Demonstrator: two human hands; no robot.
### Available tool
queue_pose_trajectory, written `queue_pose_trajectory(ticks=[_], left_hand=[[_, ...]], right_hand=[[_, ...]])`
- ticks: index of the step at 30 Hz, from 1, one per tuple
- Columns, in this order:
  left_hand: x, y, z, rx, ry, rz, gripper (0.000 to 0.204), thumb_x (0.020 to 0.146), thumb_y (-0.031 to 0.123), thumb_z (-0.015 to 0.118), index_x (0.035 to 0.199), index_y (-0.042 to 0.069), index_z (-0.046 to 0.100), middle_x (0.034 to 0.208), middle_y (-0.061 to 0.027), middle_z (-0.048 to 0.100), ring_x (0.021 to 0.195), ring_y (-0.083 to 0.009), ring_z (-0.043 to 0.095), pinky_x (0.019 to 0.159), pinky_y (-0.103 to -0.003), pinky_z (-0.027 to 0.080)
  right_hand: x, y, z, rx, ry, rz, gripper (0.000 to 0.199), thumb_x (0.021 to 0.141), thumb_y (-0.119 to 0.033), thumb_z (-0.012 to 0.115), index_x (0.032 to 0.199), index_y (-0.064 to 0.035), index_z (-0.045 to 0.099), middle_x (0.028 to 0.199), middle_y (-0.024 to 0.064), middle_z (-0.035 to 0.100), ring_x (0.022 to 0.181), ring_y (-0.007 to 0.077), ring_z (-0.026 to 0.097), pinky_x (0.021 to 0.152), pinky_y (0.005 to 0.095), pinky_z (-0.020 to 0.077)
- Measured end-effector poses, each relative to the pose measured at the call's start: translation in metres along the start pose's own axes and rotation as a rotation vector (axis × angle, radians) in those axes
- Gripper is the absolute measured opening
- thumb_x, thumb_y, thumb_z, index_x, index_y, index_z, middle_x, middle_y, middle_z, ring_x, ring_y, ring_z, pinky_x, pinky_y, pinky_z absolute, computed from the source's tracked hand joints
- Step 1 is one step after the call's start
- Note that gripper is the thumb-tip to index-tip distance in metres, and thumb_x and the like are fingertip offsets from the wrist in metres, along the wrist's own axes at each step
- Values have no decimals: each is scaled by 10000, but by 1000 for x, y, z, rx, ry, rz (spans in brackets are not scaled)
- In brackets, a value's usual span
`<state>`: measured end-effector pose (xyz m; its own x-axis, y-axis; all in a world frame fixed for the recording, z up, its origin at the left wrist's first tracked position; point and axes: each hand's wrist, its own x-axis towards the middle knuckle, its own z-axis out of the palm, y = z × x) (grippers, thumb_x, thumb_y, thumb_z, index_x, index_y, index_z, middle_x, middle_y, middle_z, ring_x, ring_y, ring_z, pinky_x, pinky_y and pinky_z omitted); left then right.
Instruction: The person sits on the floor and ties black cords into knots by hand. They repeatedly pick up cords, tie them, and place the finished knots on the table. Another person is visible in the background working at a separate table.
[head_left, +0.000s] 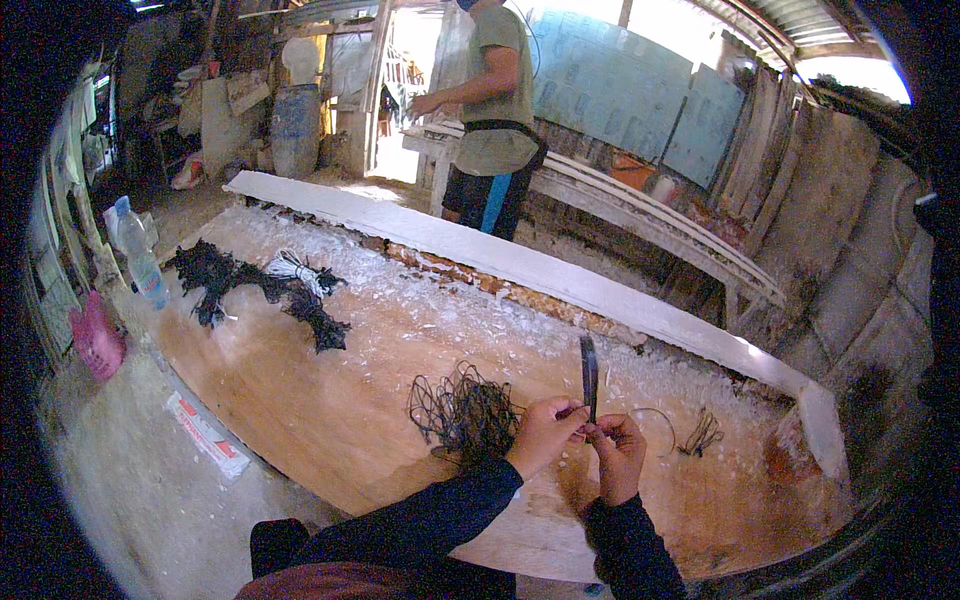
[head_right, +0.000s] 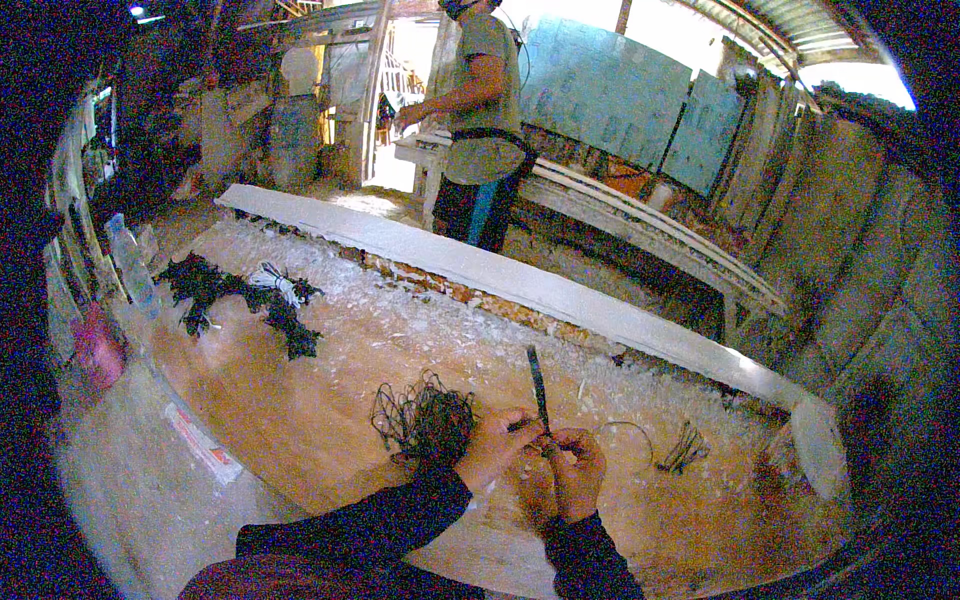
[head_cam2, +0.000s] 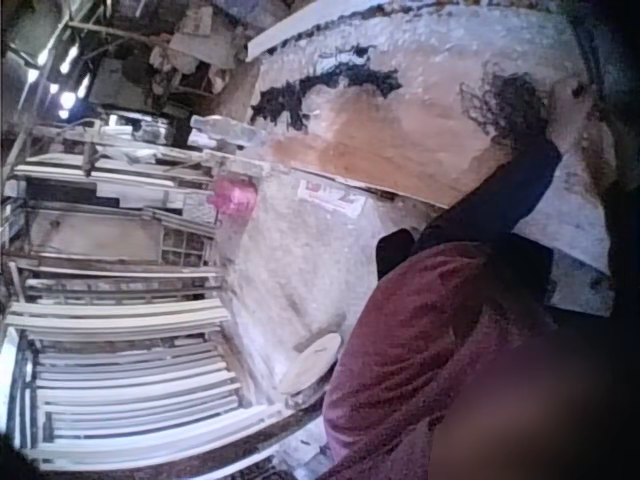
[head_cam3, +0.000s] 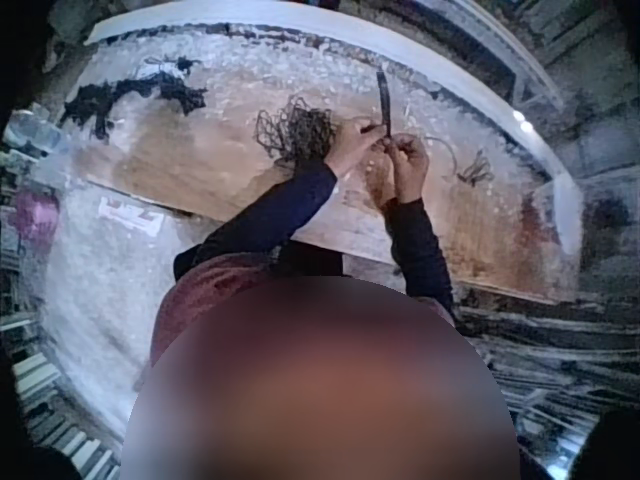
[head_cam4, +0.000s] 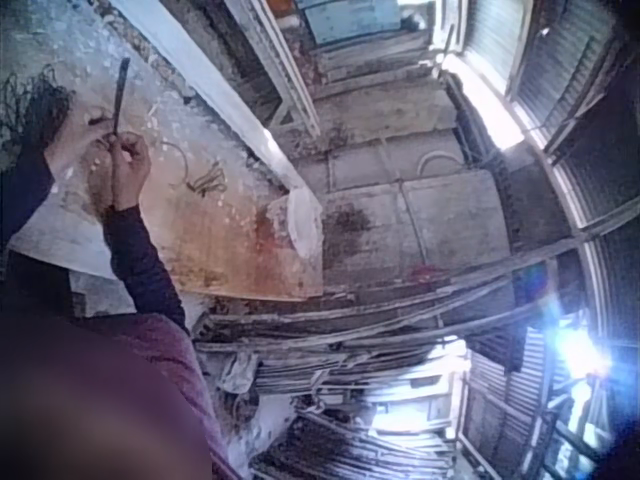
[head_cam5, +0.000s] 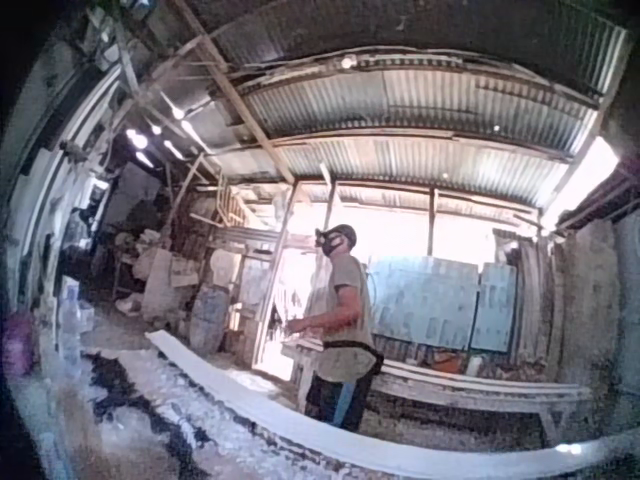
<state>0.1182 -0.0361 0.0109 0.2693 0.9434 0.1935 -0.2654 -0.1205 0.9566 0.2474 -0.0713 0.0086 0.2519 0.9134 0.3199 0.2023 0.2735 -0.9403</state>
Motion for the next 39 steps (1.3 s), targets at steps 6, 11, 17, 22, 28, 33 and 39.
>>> queue_pose_trajectory(ticks=[6, 11, 17, 22, 28, 33, 39], left_hand=[[1, -4, 2, -120, -50, -15, 196, 825, 137, 562, 908, -38, 591, 784, -74, 620, 659, -115, 597, 561, -226, 505], [-1, 2, 3, -36, -106, -3, 213, 822, 154, 574, 920, -34, 589, 801, -75, 620, 701, -119, 598, 563, -219, 507], [-2, 6, 1, -108, -74, -51, 236, 827, 180, 575, 925, -34, 590, 793, -76, 624, 700, -118, 599, 557, -218, 506], [-1, 5, 1, -75, -70, -18, 239, 834, 184, 565, 926, -33, 602, 781, -76, 630, 675, -111, 599, 556, -217, 503], [-2, 8, 2, -62, -70, -86, 231, 831, 166, 566, 932, -37, 606, 794, -76, 634, 678, -107, 599, 550, -221, 497], [-1, 5, 2, -102, -3, -54, 208, 837, 157, 556, 907, -34, 602, 751, -55, 613, 655, -99, 581, 570, -212, 490], [3, -4, 1, -270, -24, -84, 188, 839, 146, 553, 901, -25, 597, 749, -39, 596, 655, -92, 568, 587, -202, 485]], right_hand=[[3, 2, -5, 7, -5, -23, 86, 737, -29, 620, 773, -34, 542, 720, 32, 573, 665, 115, 540, 629, 236, 440], [6, 3, -8, 62, -8, -7, 94, 749, -31, 620, 787, -32, 534, 730, 27, 567, 672, 104, 539, 623, 225, 438], [2, -3, -4, -38, -12, -41, 93, 740, -21, 617, 778, -32, 534, 720, 25, 563, 667, 108, 538, 613, 226, 440], [2, -5, -5, 22, 45, -70, 80, 733, -25, 622, 756, -29, 545, 703, 29, 565, 659, 110, 535, 608, 233, 441], [2, -5, -7, -132, 7, -47, 45, 736, -28, 623, 772, -12, 601, 769, 48, 601, 680, 120, 550, 638, 241, 441], [-1, -13, -2, -101, 12, -89, 71, 743, -27, 620, 807, 4, 625, 821, 50, 616, 724, 129, 560, 698, 251, 431], [-2, -15, 1, 44, 25, -65, 114, 758, -25, 612, 866, 11, 601, 826, 62, 619, 751, 130, 569, 710, 249, 439]])
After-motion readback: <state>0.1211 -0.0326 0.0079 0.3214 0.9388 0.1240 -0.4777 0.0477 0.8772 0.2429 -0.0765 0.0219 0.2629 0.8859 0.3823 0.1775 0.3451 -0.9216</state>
